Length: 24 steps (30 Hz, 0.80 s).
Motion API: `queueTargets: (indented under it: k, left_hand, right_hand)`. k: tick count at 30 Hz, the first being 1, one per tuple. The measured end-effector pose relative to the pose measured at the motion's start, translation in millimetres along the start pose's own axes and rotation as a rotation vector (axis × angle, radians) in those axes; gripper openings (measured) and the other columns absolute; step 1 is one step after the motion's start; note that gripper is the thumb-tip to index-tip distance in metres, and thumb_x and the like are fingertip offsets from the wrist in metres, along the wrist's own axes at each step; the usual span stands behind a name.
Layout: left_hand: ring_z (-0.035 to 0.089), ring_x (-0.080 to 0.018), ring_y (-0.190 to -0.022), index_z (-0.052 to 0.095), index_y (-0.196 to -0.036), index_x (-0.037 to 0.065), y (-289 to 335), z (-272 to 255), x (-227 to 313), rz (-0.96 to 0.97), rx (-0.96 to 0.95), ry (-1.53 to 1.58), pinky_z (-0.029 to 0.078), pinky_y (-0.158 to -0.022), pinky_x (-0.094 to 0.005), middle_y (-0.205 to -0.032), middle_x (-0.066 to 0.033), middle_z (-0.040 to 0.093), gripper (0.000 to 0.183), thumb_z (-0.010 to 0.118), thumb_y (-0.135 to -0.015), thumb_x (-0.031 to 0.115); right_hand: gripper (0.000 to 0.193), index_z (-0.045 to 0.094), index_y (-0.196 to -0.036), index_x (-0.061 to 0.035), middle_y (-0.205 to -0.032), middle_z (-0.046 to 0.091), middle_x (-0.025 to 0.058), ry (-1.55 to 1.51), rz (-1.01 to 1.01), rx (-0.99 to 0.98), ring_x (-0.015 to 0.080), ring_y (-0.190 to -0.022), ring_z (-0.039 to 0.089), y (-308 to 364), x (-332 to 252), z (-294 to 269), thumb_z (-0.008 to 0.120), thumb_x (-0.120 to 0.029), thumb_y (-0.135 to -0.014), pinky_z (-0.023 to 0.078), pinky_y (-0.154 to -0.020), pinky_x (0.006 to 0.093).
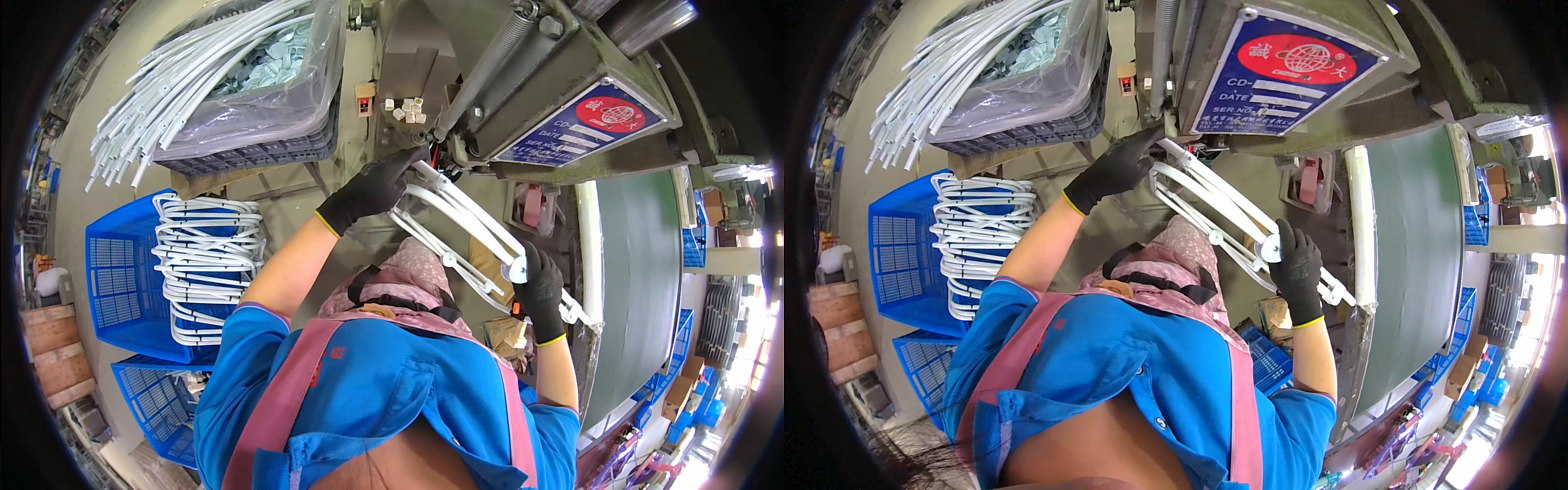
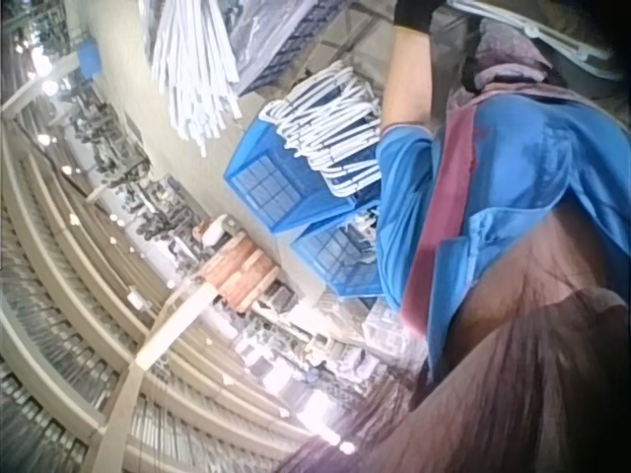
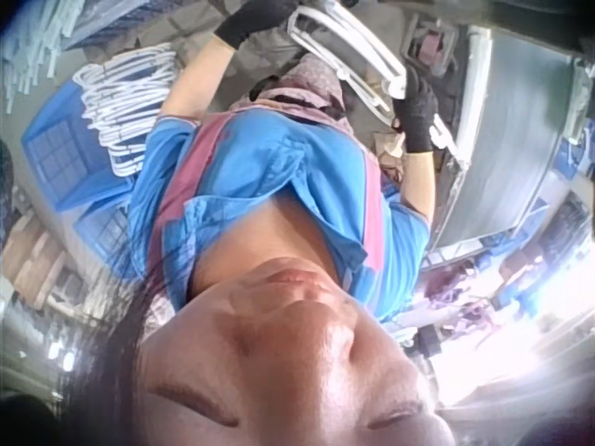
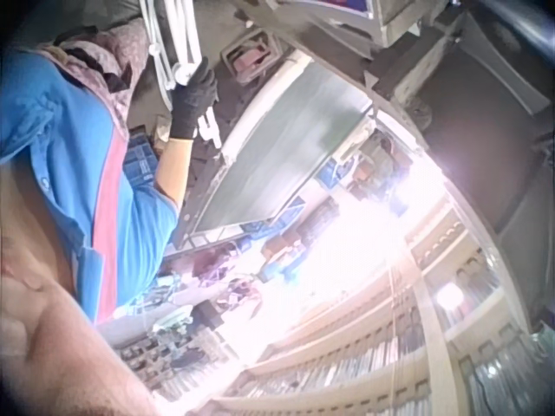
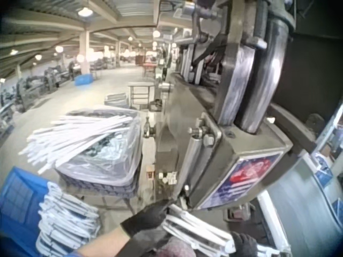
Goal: The person assembles white plastic components by inserting a central hub into a basket of rods and then feeding the assembly into a machine to secure the parts. The finished units are placed into a blue crate.
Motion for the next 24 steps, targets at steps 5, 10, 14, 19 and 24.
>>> queueTargets:
  k: [5, 10, 14, 19, 24]
  left_hand:
    - [0.056, -0.0361, -0.112, 0.044, -0.132, 0.0, -1, 1, -4, -0.057, -0.019, -0.005, 0.046, -0.095, -0.0413, -0.124, -0.0228, 0.055, 0.053, 0.044, -0.08, -0.008]
    - [0.054, -0.0374, -0.114, 0.044, -0.132, -0.003, -1, 2, -4, -0.126, -0.083, 0.029, 0.042, -0.099, -0.0408, -0.124, -0.0249, 0.054, 0.052, 0.051, -0.08, -0.001]
    - [0.06, -0.0344, -0.106, 0.045, -0.131, 0.002, -4, 4, -1, -0.132, -0.079, 0.069, 0.047, -0.09, -0.0401, -0.116, -0.0215, 0.059, 0.051, 0.05, -0.08, -0.002]
    - [0.06, -0.0332, -0.102, 0.05, -0.121, 0.002, -12, -20, 26, 0.03, 0.035, -0.004, 0.047, -0.088, -0.0396, -0.106, -0.0186, 0.061, 0.045, 0.057, -0.077, 0.004]
    - [0.067, -0.0294, -0.088, 0.063, -0.111, 0.007, 60, -37, 36, -0.313, -0.494, -0.132, 0.05, -0.081, -0.037, -0.094, -0.0139, 0.069, 0.049, 0.074, -0.073, 0.036]
  right_hand:
    - [0.055, 0.053, -0.12, -0.01, -0.092, 0.058, 0.011, -0.039, -0.021, 0.013, 0.0326, -0.084, 0.059, 0, -1, -3, 0.07, -0.014, -0.067, 0.048, -0.069, 0.0437]
    - [0.056, 0.053, -0.12, -0.0096, -0.095, 0.06, 0.0114, -0.053, -0.025, 0.005, 0.0323, -0.086, 0.06, 0, -2, -2, 0.071, -0.015, -0.067, 0.049, -0.069, 0.0438]
    - [0.054, 0.054, -0.119, -0.0092, -0.093, 0.06, 0.0109, -0.017, -0.031, 0.005, 0.032, -0.086, 0.061, -2, -4, -4, 0.071, -0.017, -0.069, 0.049, -0.069, 0.044]
    - [0.051, 0.054, -0.119, -0.0093, -0.085, 0.06, 0.0097, -0.055, -0.039, -0.027, 0.0314, -0.078, 0.061, -5, -4, -18, 0.069, -0.02, -0.071, 0.049, -0.066, 0.0429]
    - [0.046, 0.055, -0.119, -0.0132, -0.084, 0.057, 0.0049, 0.003, -0.29, -0.156, 0.0235, -0.082, 0.059, 6, -46, -17, 0.062, -0.019, -0.074, 0.047, -0.065, 0.0386]
Point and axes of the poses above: each hand's wrist, its own y-axis away from the middle knuckle, its own z-axis out of the palm, x = y × z, the point moved 8 cm from there along -y, towards the middle knuckle
